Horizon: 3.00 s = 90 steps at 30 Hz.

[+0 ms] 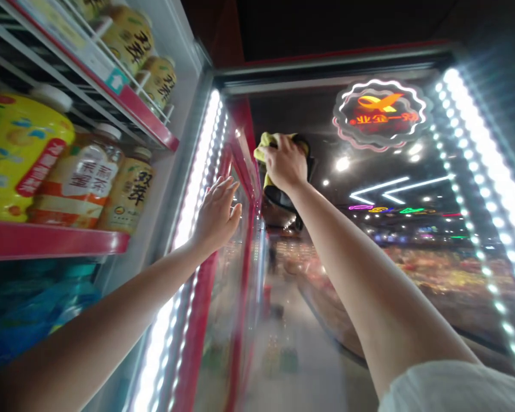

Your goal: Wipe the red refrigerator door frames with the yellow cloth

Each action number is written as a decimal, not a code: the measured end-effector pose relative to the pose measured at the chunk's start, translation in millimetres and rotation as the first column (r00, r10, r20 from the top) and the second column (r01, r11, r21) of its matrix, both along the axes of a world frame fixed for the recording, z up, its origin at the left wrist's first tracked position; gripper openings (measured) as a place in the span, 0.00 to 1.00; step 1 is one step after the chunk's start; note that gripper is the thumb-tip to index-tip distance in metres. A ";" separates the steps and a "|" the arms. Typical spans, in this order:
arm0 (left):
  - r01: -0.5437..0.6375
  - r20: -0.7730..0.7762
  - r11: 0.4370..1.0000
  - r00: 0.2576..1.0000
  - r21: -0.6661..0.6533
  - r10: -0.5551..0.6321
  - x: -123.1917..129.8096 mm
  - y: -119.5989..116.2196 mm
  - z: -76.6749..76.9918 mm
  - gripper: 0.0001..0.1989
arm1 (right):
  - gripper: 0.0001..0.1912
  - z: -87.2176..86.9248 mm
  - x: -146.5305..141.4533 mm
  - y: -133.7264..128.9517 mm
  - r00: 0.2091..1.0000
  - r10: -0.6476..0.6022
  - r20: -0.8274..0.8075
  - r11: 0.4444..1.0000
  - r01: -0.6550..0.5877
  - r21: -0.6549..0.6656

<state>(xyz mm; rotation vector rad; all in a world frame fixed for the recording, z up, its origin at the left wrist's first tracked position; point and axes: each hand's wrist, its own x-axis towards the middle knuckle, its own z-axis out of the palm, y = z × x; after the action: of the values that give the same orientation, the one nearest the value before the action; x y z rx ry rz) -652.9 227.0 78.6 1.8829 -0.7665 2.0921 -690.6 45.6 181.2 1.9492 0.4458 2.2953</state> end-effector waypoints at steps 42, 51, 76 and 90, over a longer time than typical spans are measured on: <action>0.159 -0.046 0.986 0.986 -0.050 -0.161 -23.7 -155.2 14.9 0.30 | 0.26 -11.0 -33.8 -159.1 0.998 -0.054 0.014 0.993 0.052 0.103; 0.118 -0.068 0.993 0.991 0.025 -0.116 -38.0 -173.7 3.1 0.30 | 0.27 -69.6 -36.5 -159.6 0.994 -0.095 -0.047 0.981 0.101 0.163; 0.164 0.021 0.975 0.985 0.148 -0.169 -54.3 -260.6 -3.5 0.26 | 0.29 -81.4 -71.0 -277.2 0.984 -0.180 -0.020 0.906 0.173 0.387; 0.080 0.085 0.978 0.992 0.192 -0.098 -52.6 -288.2 -11.3 0.25 | 0.29 -82.8 -71.2 -314.0 0.983 -0.184 -0.007 0.934 0.177 0.310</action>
<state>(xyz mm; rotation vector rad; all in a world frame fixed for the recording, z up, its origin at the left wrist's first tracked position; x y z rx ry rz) -705.5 -61.2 67.3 1.8121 -1.0853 2.1312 -761.8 -268.4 98.5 1.9918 -0.1032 2.3790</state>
